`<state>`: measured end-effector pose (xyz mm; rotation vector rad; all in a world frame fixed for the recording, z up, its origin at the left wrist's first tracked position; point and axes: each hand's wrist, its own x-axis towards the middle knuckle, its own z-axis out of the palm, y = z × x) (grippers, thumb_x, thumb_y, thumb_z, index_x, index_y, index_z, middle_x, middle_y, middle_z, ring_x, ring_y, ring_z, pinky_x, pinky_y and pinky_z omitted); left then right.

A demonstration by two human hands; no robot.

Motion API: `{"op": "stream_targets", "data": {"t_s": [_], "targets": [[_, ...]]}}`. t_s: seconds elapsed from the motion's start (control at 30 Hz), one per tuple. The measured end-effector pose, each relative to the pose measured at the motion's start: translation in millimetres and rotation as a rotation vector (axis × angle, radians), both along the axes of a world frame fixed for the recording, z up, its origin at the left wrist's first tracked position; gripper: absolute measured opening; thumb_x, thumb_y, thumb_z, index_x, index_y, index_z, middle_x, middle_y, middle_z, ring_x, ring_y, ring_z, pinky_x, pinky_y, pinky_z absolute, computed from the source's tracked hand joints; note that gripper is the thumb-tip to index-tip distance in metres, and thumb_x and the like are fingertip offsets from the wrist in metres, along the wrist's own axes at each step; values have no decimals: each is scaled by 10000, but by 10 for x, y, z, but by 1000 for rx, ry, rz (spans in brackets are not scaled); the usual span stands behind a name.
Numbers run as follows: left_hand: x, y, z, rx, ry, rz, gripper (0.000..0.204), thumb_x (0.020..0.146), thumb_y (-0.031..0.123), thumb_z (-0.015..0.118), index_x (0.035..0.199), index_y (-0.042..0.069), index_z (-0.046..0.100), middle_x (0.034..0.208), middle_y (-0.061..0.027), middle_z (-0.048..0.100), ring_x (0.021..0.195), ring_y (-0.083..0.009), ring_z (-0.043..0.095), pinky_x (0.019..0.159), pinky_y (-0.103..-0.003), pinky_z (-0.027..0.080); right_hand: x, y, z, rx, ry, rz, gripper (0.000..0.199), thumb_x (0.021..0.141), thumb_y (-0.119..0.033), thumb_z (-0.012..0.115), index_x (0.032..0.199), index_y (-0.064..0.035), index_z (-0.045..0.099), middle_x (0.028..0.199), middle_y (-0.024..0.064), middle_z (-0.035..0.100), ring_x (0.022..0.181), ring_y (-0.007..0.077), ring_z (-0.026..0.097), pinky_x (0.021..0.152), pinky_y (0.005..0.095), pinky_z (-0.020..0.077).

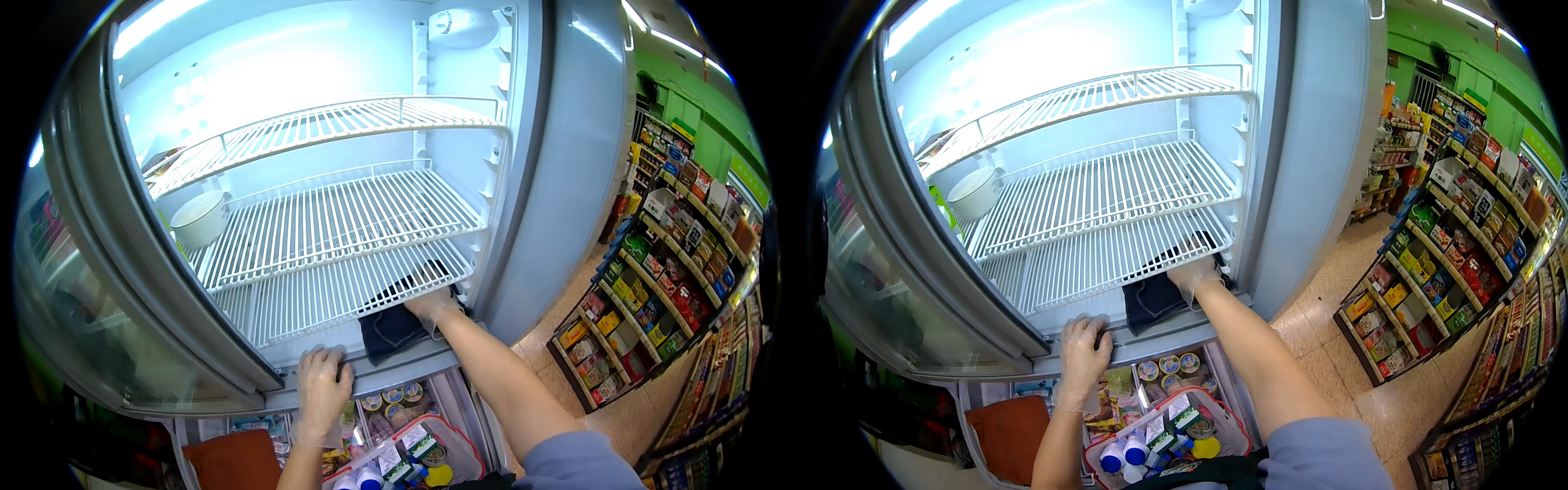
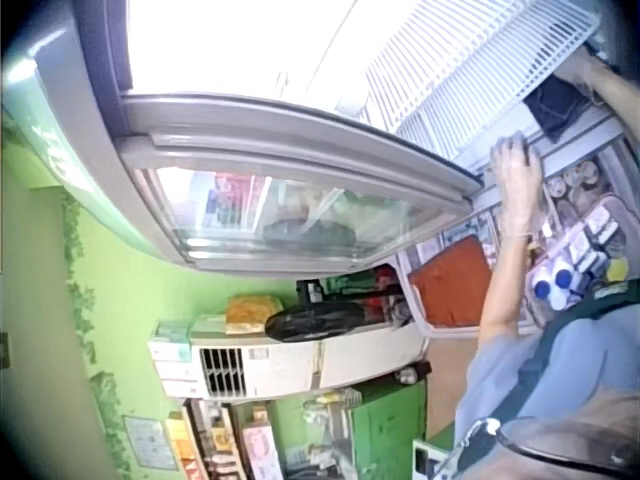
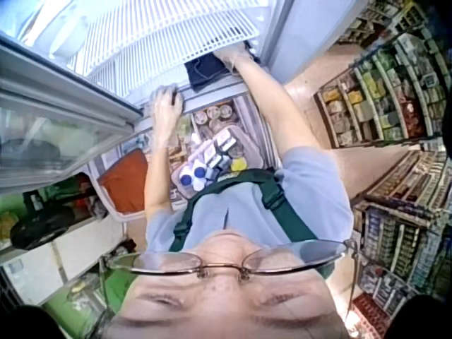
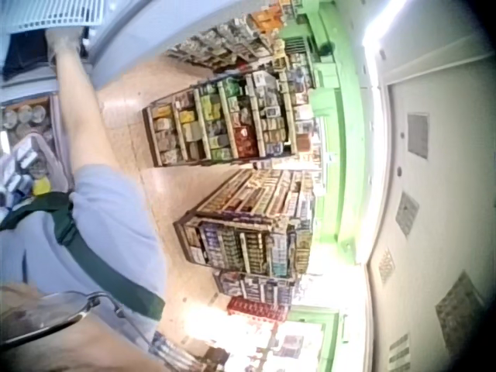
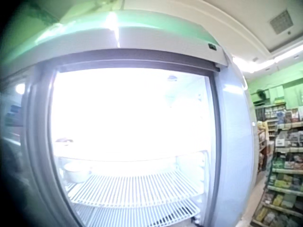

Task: The person rinses a dark cloth under running water at a sink, then walks to a commercial glass-door refrigerator and wipes the interior walls, shelves, and door frame with the cloth. The refrigerator remains empty throughout the cleaning.

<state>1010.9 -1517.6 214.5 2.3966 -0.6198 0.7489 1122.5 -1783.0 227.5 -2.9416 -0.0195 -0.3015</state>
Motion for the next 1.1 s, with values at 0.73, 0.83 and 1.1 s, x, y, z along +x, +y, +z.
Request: {"op": "stream_targets", "data": {"t_s": [0.73, 0.83, 1.1], "targets": [[-41, -26, 54, 59, 93, 6, 309, 799, 145, 666, 1083, 24, 655, 996, -150, 657, 1027, -329, 604, 1065, -540, 363, 366, -157, -157, -40, -187, -30, 478, 932, -353, 478, 1227, 3, 601, 1260, 268, 561, 1206, 413, 504, 1048, 522, 374], [-40, -15, 40, 75, 92, 0, 323, 797, 146, 665, 1095, 23, 649, 998, -152, 656, 1023, -334, 605, 1066, -548, 359, 391, -168, -144, -39, -180, -44, 476, 931, -350, 479, 1224, 5, 602, 1259, 269, 560, 1206, 414, 504, 1047, 522, 375], [-34, -7, 30, 97, 124, -6, 357, 792, 157, 673, 1116, 11, 635, 1013, -159, 647, 1043, -342, 598, 1066, -561, 353, 451, -200, -135, -42, -158, -56, 471, 928, -343, 483, 1216, 10, 604, 1258, 272, 558, 1204, 415, 504, 1046, 523, 376]]}}
